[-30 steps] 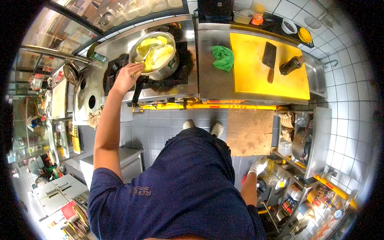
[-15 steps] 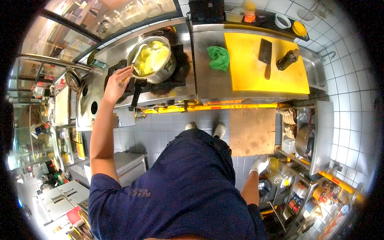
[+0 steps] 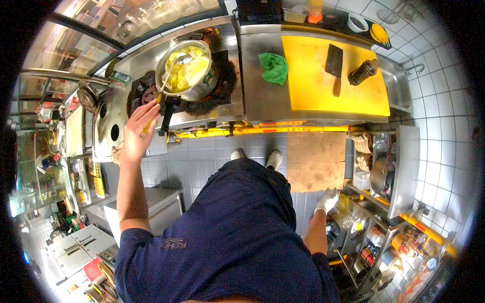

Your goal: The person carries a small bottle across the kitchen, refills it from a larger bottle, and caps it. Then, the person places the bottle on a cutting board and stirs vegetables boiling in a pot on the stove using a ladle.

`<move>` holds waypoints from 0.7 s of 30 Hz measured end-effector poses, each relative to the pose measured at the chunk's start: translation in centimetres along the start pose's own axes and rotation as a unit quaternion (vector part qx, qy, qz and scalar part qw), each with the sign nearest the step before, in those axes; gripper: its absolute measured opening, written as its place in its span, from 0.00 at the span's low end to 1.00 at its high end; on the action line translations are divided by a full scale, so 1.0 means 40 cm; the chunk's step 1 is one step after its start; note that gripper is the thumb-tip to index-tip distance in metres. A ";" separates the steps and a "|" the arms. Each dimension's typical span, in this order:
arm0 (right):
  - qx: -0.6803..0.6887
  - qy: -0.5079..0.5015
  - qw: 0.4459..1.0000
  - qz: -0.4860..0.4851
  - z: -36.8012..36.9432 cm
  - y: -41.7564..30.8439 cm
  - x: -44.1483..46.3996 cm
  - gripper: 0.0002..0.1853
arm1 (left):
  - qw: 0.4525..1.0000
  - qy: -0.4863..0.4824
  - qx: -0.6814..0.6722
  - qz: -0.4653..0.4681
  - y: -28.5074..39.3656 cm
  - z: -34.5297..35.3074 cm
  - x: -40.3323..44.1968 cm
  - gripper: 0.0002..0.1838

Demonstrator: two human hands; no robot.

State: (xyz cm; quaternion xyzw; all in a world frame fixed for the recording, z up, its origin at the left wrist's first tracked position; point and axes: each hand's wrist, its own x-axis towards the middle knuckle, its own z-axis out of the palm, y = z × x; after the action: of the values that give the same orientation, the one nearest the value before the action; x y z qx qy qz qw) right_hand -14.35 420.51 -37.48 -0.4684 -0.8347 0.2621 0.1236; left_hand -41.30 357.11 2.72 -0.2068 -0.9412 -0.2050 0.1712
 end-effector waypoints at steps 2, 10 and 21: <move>0.003 -0.017 1.000 0.017 -0.001 -0.006 0.012 0.23 | 1.000 -0.008 -0.008 -0.002 0.011 0.015 -0.014 0.17; -0.041 -0.037 0.998 0.008 0.011 0.020 0.028 0.24 | 0.999 -0.024 -0.020 -0.013 0.013 0.114 -0.054 0.16; -0.009 -0.033 0.999 0.027 0.087 0.083 0.001 0.27 | 0.998 -0.008 0.069 0.003 0.037 0.164 -0.002 0.14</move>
State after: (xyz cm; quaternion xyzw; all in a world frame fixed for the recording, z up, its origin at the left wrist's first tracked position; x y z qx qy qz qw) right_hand -13.56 420.85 -42.21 -0.4832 -0.8276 0.2727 0.0845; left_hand -42.09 361.30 -2.48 -0.1992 -0.9538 -0.1376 0.1780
